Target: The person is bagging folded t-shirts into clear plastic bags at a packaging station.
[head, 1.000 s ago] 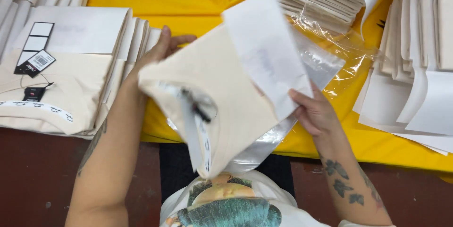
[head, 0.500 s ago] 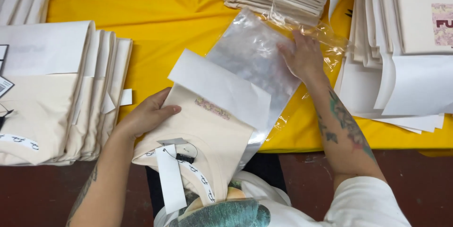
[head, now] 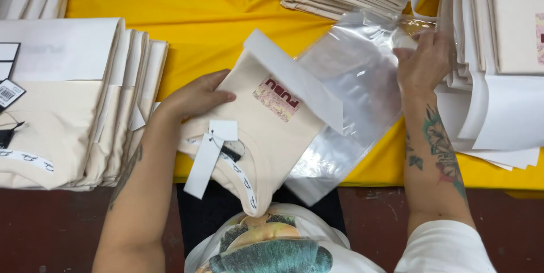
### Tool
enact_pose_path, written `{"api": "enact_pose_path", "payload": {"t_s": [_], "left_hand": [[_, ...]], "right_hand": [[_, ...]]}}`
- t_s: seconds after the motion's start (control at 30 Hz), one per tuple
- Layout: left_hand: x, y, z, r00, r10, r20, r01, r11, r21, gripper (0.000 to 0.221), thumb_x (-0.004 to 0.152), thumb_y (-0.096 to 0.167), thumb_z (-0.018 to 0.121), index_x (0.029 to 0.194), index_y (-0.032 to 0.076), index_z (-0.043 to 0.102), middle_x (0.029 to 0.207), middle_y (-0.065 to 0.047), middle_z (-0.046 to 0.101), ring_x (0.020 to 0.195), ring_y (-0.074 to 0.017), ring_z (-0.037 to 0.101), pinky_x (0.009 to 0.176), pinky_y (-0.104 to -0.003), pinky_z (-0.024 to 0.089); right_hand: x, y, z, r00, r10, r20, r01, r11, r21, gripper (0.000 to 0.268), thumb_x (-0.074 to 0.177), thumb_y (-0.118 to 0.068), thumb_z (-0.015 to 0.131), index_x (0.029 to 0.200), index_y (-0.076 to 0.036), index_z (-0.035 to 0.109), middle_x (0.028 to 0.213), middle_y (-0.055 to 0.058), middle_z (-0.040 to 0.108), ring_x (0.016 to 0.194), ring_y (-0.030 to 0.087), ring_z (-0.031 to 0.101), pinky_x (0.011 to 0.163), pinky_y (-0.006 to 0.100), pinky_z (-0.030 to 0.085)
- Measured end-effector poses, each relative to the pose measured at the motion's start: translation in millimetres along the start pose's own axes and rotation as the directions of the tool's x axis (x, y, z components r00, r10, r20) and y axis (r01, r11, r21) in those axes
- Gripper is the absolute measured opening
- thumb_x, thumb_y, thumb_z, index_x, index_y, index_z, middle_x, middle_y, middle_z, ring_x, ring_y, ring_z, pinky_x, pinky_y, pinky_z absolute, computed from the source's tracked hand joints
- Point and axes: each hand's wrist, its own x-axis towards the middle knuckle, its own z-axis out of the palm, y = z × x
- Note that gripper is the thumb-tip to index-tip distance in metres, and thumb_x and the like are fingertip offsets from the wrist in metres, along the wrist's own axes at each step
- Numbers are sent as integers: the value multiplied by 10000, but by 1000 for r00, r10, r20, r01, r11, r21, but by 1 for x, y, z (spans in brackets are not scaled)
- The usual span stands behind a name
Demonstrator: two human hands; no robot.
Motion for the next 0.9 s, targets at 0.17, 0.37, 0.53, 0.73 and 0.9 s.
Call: {"api": "enact_pose_path", "payload": {"t_s": [0.17, 0.37, 0.53, 0.73, 0.9], "left_hand": [[37, -17, -4, 985, 140, -105, -140, 990, 11, 563, 899, 135, 705, 1443, 66, 574, 1201, -288, 699, 1014, -442, 718, 825, -538, 592], [34, -25, 0, 982, 97, -159, -109, 992, -67, 634, 880, 123, 745, 1470, 55, 525, 1148, -254, 727, 891, -357, 745, 737, -452, 616], [30, -29, 4, 973, 130, -189, -150, 984, -96, 654, 899, 139, 733, 1500, 76, 484, 1138, -209, 736, 890, -323, 738, 756, -444, 620], [25, -36, 7, 956, 185, -228, -198, 980, -32, 714, 925, 165, 717, 1556, 84, 395, 1163, -185, 732, 955, -319, 726, 823, -459, 605], [46, -55, 5, 945, 211, -249, -225, 974, -29, 684, 958, 178, 678, 1566, 81, 379, 1152, -163, 740, 954, -291, 726, 830, -439, 604]], "right_hand": [[-34, -71, -33, 994, -110, -25, 113, 937, 332, 355, 873, -254, 929, 1149, -169, 722, 965, 21, 662, 947, 273, 638, 856, 397, 514], [-46, -145, -71, 741, -178, 647, -258, 814, 520, 359, 1031, -452, 610, 1297, -224, 690, 992, 80, 746, 950, 296, 726, 795, 419, 568], [-22, -158, -135, 536, -298, 790, -366, 761, 536, 570, 899, -361, 744, 1429, -193, 623, 1108, 215, 739, 1056, 412, 704, 875, 465, 555], [-17, -164, -112, 512, -379, 771, -458, 639, 618, 267, 1070, -300, 523, 1199, -181, 725, 919, 179, 704, 861, 327, 664, 724, 382, 535], [-14, -178, -72, 519, -337, 785, -377, 734, 564, 221, 1006, -320, 678, 895, -165, 789, 820, 141, 697, 742, 273, 643, 578, 328, 488]]}}
